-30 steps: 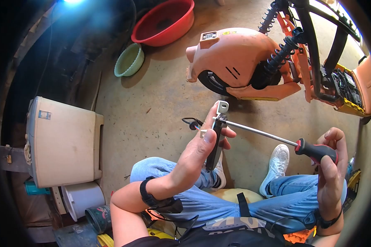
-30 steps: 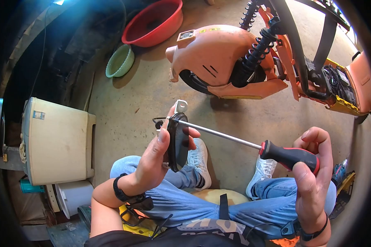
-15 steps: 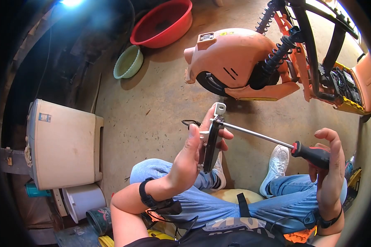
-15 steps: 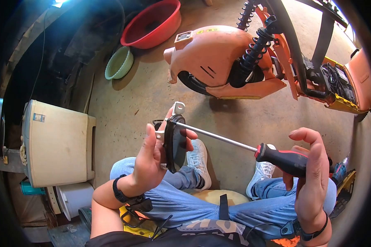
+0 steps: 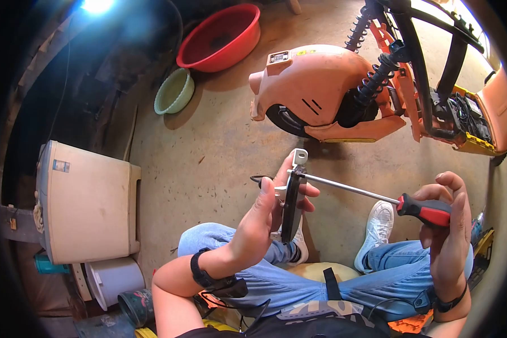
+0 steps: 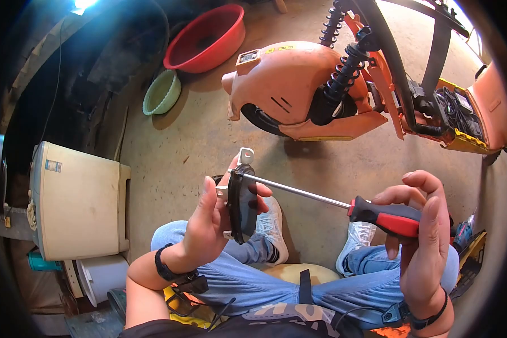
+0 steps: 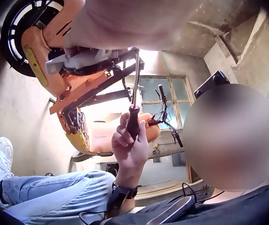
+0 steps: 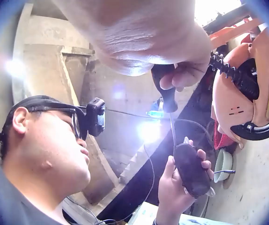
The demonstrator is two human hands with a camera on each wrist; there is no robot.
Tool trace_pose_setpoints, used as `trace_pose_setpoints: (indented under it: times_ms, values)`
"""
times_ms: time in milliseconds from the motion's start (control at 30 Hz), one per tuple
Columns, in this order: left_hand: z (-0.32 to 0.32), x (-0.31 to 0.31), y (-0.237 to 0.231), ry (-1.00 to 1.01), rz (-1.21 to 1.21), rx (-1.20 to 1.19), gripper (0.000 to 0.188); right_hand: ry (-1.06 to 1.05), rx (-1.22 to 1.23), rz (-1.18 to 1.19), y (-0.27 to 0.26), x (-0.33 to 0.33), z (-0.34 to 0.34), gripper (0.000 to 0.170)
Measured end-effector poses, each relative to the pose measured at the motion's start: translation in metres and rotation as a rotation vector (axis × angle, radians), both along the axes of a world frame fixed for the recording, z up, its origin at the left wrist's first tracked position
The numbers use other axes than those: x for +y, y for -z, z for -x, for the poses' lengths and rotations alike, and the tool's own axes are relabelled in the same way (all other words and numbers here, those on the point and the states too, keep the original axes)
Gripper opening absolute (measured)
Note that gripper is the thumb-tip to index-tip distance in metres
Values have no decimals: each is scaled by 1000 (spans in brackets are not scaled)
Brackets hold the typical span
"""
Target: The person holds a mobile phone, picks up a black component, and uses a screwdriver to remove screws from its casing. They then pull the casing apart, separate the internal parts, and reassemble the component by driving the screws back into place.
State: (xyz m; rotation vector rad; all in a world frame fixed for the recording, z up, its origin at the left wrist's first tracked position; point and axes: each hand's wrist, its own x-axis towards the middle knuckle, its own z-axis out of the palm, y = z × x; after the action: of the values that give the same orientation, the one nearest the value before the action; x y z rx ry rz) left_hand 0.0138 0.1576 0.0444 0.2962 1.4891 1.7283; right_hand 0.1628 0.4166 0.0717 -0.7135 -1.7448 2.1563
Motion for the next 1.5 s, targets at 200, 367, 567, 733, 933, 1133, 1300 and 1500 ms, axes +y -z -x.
trace_pose_setpoints:
  times_ms: [200,367,567,733,933,1133,1300,1500]
  values:
    - [-1,1,-1,43,-4,-45,80,-7,68,-167,0,-3,-1,55]
    - [-1,2,-5,36,-37,-42,78,-54,103,-187,0,-4,0,56]
    - [-1,1,-6,76,-31,-42,76,22,2,-159,3,3,-2,53]
    - [-2,2,-7,77,-28,-44,77,11,137,-251,4,2,-2,65]
    - [-1,0,-6,64,-27,-53,77,-3,-139,6,-14,4,2,68]
    - [-1,0,-7,75,-20,-39,76,23,132,-195,1,-3,-1,61]
    - [-1,0,-7,70,-23,-46,76,20,149,-204,1,-6,1,57]
    - [-1,0,-7,62,-16,-64,77,-52,-58,-25,-13,4,-3,58]
